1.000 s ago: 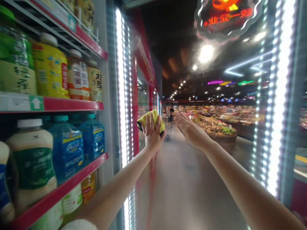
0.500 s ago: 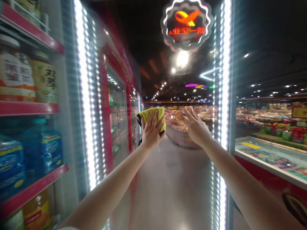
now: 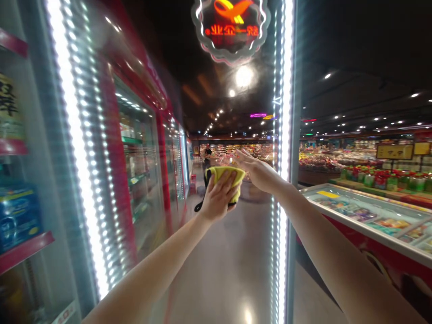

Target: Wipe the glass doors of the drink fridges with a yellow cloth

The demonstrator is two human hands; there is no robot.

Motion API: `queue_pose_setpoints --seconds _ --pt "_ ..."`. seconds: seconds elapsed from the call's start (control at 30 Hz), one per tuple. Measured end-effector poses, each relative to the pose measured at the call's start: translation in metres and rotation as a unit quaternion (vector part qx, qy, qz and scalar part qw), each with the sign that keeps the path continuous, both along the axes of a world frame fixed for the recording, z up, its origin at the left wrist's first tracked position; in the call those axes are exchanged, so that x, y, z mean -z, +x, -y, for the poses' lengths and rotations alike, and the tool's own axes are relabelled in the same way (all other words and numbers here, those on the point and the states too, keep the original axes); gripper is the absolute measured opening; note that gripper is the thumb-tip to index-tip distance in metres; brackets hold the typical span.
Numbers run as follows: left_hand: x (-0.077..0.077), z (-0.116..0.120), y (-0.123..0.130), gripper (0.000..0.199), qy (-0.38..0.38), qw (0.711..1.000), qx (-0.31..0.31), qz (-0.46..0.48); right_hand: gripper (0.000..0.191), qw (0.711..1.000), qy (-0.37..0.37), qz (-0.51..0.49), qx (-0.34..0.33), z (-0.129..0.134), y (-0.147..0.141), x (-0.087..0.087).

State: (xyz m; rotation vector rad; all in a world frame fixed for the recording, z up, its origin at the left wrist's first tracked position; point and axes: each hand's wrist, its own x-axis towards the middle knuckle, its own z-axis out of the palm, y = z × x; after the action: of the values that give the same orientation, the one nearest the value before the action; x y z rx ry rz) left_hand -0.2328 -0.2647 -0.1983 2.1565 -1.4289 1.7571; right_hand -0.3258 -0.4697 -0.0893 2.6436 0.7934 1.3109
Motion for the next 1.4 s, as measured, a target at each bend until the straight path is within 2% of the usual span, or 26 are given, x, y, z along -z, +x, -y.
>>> queue_pose_setpoints --seconds 0.07,0.13,0.2,0.27,0.33,0.4,0.5,0.57,0.63,0.73,0.77,0.83,0.93,1.0,1.1,1.2,1.27,1.3,1.33,1.4 --pt "0.017 0.012 -0.002 0.074 0.101 0.994 0.036 0.038 0.094 1.0 -0.017 -0.018 0.007 0.015 -0.008 -0.001" --pt "0.026 0.019 -0.004 0.072 0.147 0.986 0.051 0.062 0.097 0.999 -0.025 -0.031 0.019 0.033 -0.015 0.002" --pt "0.021 0.03 -0.007 0.074 0.125 0.99 0.042 0.059 0.1 0.999 -0.024 -0.037 0.027 0.05 -0.019 0.006" --pt "0.01 0.048 -0.014 0.077 0.054 0.998 0.023 0.033 0.1 0.999 -0.018 -0.032 0.031 0.064 -0.022 0.011" --pt "0.006 0.069 -0.02 0.075 -0.001 1.0 0.017 0.008 0.099 0.999 -0.009 -0.02 0.033 0.074 -0.024 0.015" --pt "0.014 0.087 -0.024 0.069 0.022 0.999 0.034 0.009 0.098 0.999 -0.002 -0.012 0.037 0.08 -0.026 0.019" --pt "0.037 0.103 -0.025 0.059 0.125 0.99 0.061 0.031 0.095 0.999 0.009 -0.012 0.038 0.086 -0.033 0.024" --pt "0.043 0.109 -0.024 0.06 0.145 0.987 0.066 0.034 0.093 0.999 0.013 -0.018 0.031 0.088 -0.038 0.025" --pt "0.035 0.117 -0.026 0.065 0.105 0.992 0.068 0.026 0.087 0.999 0.018 -0.022 0.027 0.09 -0.041 0.024" --pt "0.02 0.136 -0.035 0.067 -0.001 0.998 0.065 0.002 0.081 0.998 0.04 -0.024 0.033 0.09 -0.043 0.021" --pt "0.02 0.142 -0.038 0.066 -0.023 0.998 0.061 0.0 0.081 0.998 0.048 -0.026 0.036 0.089 -0.043 0.02" --pt "0.032 0.147 -0.041 0.063 -0.024 0.998 0.057 0.01 0.083 0.997 0.055 -0.032 0.04 0.089 -0.044 0.021" --pt "0.063 0.139 -0.036 0.057 0.044 0.996 0.06 0.042 0.085 0.997 0.05 -0.025 0.045 0.09 -0.047 0.026" --pt "0.075 0.127 -0.029 0.05 0.094 0.99 0.072 0.07 0.084 0.998 0.046 -0.012 0.05 0.091 -0.048 0.029" --pt "0.066 0.11 -0.022 0.054 0.077 0.992 0.067 0.073 0.082 0.997 0.044 -0.005 0.059 0.093 -0.047 0.031" --pt "0.052 0.096 -0.023 0.069 -0.032 0.999 0.024 0.017 0.08 0.997 0.045 0.008 0.064 0.092 -0.045 0.037" --pt "0.055 0.086 -0.026 0.074 -0.104 0.994 -0.01 -0.019 0.078 0.996 0.048 0.033 0.067 0.086 -0.043 0.048" --pt "0.06 0.081 -0.027 0.074 -0.115 0.993 -0.018 -0.02 0.076 0.995 0.048 0.046 0.071 0.081 -0.041 0.056" --pt "0.066 0.075 -0.028 0.072 -0.102 0.995 -0.016 -0.008 0.072 0.994 0.047 0.06 0.075 0.074 -0.039 0.063" --pt "0.075 0.061 -0.026 0.066 -0.02 0.999 0.002 0.037 0.066 0.993 0.036 0.082 0.08 0.059 -0.035 0.078"
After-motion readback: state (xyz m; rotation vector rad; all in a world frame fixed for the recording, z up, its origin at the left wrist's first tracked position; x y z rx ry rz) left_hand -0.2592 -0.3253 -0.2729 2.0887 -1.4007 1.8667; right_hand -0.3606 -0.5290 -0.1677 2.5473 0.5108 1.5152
